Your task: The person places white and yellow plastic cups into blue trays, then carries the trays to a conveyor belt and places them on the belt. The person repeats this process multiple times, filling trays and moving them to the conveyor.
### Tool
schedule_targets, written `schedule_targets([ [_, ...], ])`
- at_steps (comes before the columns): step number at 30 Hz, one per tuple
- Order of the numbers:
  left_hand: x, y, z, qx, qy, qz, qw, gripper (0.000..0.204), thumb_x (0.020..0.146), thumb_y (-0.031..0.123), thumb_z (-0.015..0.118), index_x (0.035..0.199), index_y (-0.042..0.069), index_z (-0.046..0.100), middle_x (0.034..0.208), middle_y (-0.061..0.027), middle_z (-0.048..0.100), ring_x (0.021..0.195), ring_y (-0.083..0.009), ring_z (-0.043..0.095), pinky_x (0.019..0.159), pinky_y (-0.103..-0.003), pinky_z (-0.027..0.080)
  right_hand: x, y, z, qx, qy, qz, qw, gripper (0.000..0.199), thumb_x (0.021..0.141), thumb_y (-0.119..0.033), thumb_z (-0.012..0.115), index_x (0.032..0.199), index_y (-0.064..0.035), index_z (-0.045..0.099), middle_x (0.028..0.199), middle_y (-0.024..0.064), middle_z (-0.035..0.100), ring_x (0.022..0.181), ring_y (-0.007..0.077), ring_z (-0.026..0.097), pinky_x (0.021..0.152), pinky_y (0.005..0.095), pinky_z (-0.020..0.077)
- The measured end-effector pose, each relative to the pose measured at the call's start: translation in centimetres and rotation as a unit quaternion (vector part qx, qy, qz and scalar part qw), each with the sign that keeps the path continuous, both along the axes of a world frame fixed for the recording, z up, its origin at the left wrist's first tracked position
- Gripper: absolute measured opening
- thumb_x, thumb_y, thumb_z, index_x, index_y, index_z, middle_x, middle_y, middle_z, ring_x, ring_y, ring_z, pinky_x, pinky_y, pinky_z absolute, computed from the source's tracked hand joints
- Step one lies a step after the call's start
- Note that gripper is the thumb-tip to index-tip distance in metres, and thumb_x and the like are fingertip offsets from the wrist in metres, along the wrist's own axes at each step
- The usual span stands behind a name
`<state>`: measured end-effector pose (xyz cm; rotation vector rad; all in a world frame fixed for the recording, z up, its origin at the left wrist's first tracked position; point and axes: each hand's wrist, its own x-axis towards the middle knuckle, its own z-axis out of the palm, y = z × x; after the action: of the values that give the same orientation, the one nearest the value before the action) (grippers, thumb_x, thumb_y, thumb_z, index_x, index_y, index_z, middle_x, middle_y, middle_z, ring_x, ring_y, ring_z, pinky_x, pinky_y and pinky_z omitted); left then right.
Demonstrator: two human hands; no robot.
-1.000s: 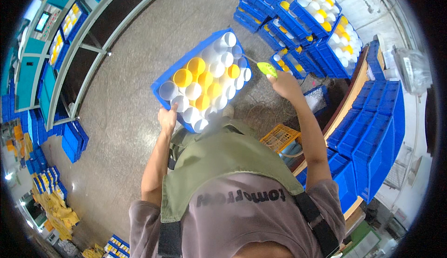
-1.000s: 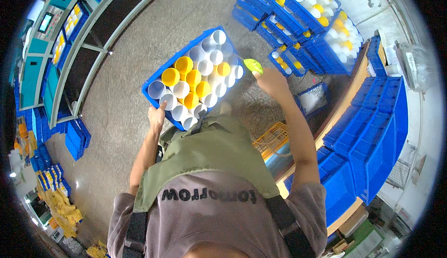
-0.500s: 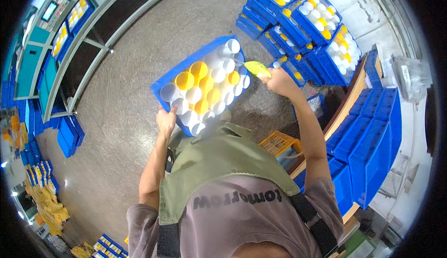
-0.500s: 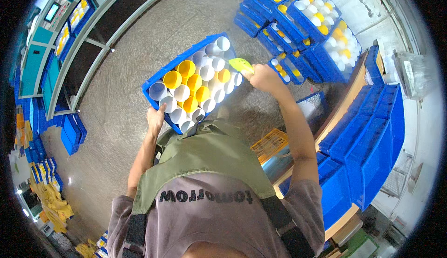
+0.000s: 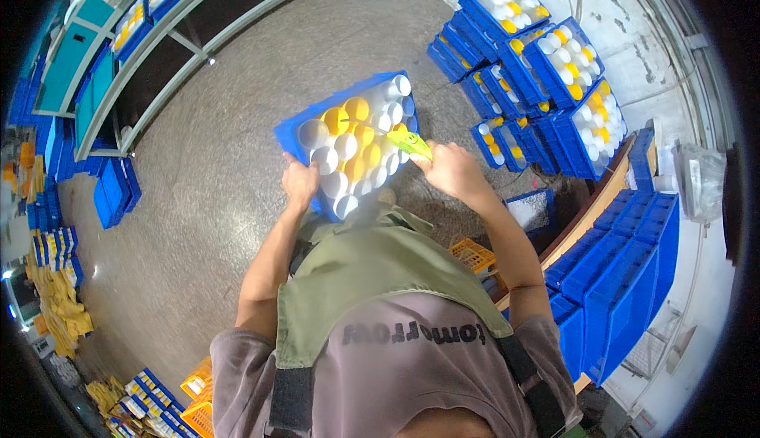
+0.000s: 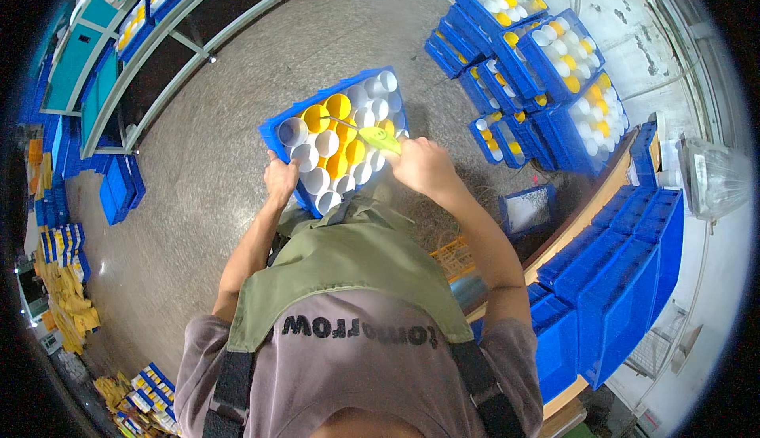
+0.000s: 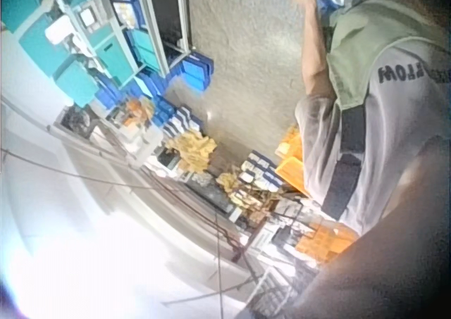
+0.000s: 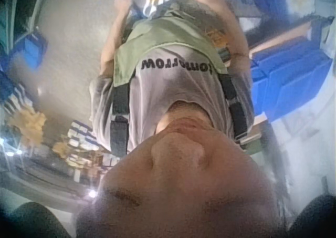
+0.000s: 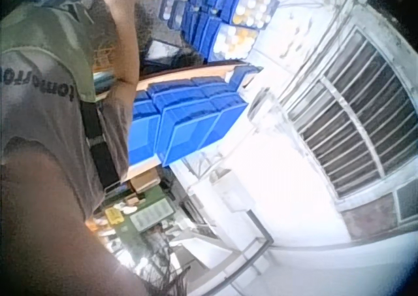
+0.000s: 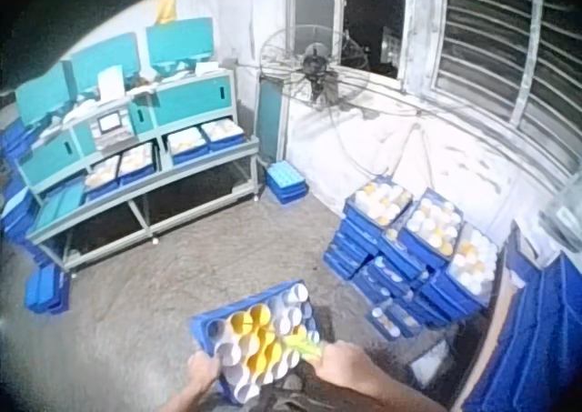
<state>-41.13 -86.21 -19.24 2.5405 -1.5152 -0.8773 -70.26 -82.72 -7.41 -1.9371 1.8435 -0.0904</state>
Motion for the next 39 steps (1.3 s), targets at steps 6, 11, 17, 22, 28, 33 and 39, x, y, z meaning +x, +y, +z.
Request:
schedule_targets([
  [6, -0.4, 0.0, 0.6, -0.012, 0.006, -0.007, 1.000, 0.093, 0.080, 0.036, 0.062, 0.144, -0.015, 0.017, 0.103, -0.0315, 0.065, 0.100, -0.0426, 0.064, 0.090, -0.046, 0.050, 3.8, -1.2, 2.4, 0.087, -0.051, 0.020, 0.995, 0.037, 0.091, -0.035, 0.056, 0.101, -0.0009, 0.066, 0.087, 0.0255, 0.067, 0.085, 0.0411, 0.065, 0.078, 0.0484, 0.0517],
  [11, -0.1, 0.2, 0.1, -0.020, 0.014, -0.002, 1.000, 0.092, 0.080, 0.035, 0.062, 0.144, -0.015, 0.018, 0.105, -0.0316, 0.065, 0.102, -0.0428, 0.063, 0.092, -0.046, 0.049, 3.7, 0.2, 2.7, 0.065, -0.035, 0.038, 0.997, 0.037, 0.092, -0.035, 0.056, 0.100, 0.0010, 0.064, 0.084, 0.0242, 0.067, 0.083, 0.0407, 0.066, 0.076, 0.0485, 0.0522],
  [17, 0.7, 0.2, -0.7, -0.023, 0.024, 0.052, 0.998, 0.088, 0.081, 0.032, 0.063, 0.143, -0.015, 0.022, 0.110, -0.0326, 0.063, 0.108, -0.0437, 0.061, 0.097, -0.045, 0.046, 2.7, 3.4, 1.4, 0.129, -0.035, 0.073, 0.988, 0.038, 0.093, -0.036, 0.055, 0.102, -0.0001, 0.063, 0.082, 0.0233, 0.068, 0.084, 0.0408, 0.067, 0.076, 0.0492, 0.0525],
  [22, 2.1, 0.7, -1.7, -0.042, 0.013, 0.085, 0.995, 0.085, 0.081, 0.032, 0.064, 0.141, -0.015, 0.027, 0.112, -0.0343, 0.061, 0.109, -0.0446, 0.060, 0.097, -0.044, 0.045, 3.2, 4.9, 0.3, 0.194, 0.016, 0.108, 0.975, 0.042, 0.094, -0.037, 0.052, 0.107, 0.0011, 0.063, 0.087, 0.0249, 0.068, 0.085, 0.0408, 0.067, 0.078, 0.0486, 0.0528],
  [28, 5.6, 1.6, -3.0, -0.053, 0.036, 0.123, 0.990, 0.075, 0.078, 0.038, 0.068, 0.133, -0.008, 0.047, 0.109, -0.0316, 0.064, 0.106, -0.0433, 0.062, 0.094, -0.045, 0.047, 1.8, 3.0, -1.3, 0.159, 0.014, -0.004, 0.987, 0.039, 0.092, -0.036, 0.055, 0.103, 0.0001, 0.064, 0.090, 0.0238, 0.068, 0.089, 0.0408, 0.067, 0.080, 0.0483, 0.0525],
  [33, 8.1, 2.5, -3.5, -0.084, 0.136, 0.191, 0.969, 0.044, 0.078, 0.034, 0.069, 0.094, -0.007, 0.070, 0.092, -0.0251, 0.070, 0.092, -0.0373, 0.067, 0.086, -0.043, 0.048, 0.0, -0.7, -3.2, 0.116, 0.016, -0.055, 0.992, 0.037, 0.089, -0.036, 0.060, 0.096, -0.0005, 0.066, 0.088, 0.0242, 0.068, 0.086, 0.0411, 0.066, 0.075, 0.0500, 0.0522],
  [39, 11.9, 2.1, -4.4, -0.161, 0.293, 0.197, 0.921, 0.035, 0.083, 0.023, 0.067, 0.101, -0.007, 0.068, 0.095, -0.0172, 0.071, 0.089, -0.0264, 0.067, 0.083, -0.038, 0.049, 0.1, -7.7, -5.3, 0.023, 0.068, -0.107, 0.992, 0.041, 0.087, -0.038, 0.062, 0.090, 0.0022, 0.066, 0.085, 0.0251, 0.067, 0.083, 0.0434, 0.065, 0.075, 0.0517, 0.0517],
])
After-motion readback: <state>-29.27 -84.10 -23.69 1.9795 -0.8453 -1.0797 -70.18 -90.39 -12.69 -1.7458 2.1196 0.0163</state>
